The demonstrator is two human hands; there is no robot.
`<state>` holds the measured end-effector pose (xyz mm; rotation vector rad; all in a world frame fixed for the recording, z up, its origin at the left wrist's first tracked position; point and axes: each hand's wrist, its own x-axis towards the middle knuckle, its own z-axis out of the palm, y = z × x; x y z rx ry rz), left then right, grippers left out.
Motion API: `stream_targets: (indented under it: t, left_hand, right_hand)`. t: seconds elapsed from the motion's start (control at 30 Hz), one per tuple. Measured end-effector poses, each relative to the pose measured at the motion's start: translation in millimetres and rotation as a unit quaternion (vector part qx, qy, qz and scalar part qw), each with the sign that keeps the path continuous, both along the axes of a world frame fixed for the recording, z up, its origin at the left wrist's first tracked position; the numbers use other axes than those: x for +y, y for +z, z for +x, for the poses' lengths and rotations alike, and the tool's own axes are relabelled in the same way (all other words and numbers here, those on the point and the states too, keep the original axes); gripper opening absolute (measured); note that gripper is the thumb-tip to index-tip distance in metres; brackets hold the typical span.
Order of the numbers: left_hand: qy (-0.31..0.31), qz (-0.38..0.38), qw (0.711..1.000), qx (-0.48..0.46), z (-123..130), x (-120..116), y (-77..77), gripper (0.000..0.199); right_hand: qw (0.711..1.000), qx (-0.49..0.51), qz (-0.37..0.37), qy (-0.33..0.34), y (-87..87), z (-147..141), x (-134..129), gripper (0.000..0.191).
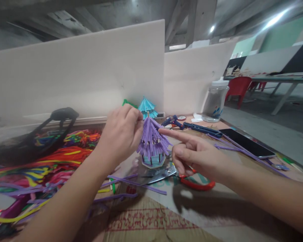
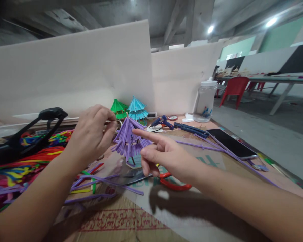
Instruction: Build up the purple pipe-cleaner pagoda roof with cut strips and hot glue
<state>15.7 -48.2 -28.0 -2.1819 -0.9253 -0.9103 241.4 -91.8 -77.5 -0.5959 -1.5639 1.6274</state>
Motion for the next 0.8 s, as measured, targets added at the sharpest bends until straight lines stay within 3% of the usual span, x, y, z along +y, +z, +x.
stream_targets:
  t: [0.13,0.27,0.3,0.37,0.47,0.63,0.8]
  left_hand:
    - [0.024,-0.039,0.999,-0.004,-5.7,1.5,6.8,0.032]
    - [0.022,-0.063,0.998,-0.007,-10.0,2.9,9.7,0.03]
    - [0.023,-0.069,0.997,-0.018,-11.5,4.6,9.6,0.026]
    - [0.01,-0.097,0.994,-0.051,-13.6,9.7,7.6,0.021]
    - [-0.042,-0.194,0.974,-0.11,-12.4,19.1,-0.3,0.036]
    - [-0.092,-0.328,0.93,-0.135,-3.6,27.1,-15.1,0.063]
    - [-0.085,-0.359,0.927,-0.063,-2.0,23.6,-16.8,0.088]
  right_hand:
    - [1.0,-0.008,0.012,-0.013,-0.6,0.2,0.3,0.061]
    - [0.993,-0.023,0.066,-0.092,2.7,3.6,6.2,0.02]
    - [0.988,-0.035,0.09,-0.119,4.8,5.6,8.9,0.019]
    - [0.972,-0.078,0.154,-0.162,9.7,10.8,15.0,0.03]
    - [0.932,-0.155,0.253,-0.21,14.7,18.4,23.1,0.041]
    - [0.897,-0.222,0.291,-0.247,8.4,22.6,31.2,0.022]
    - [0.84,-0.323,0.362,-0.244,8.5,22.4,32.9,0.019]
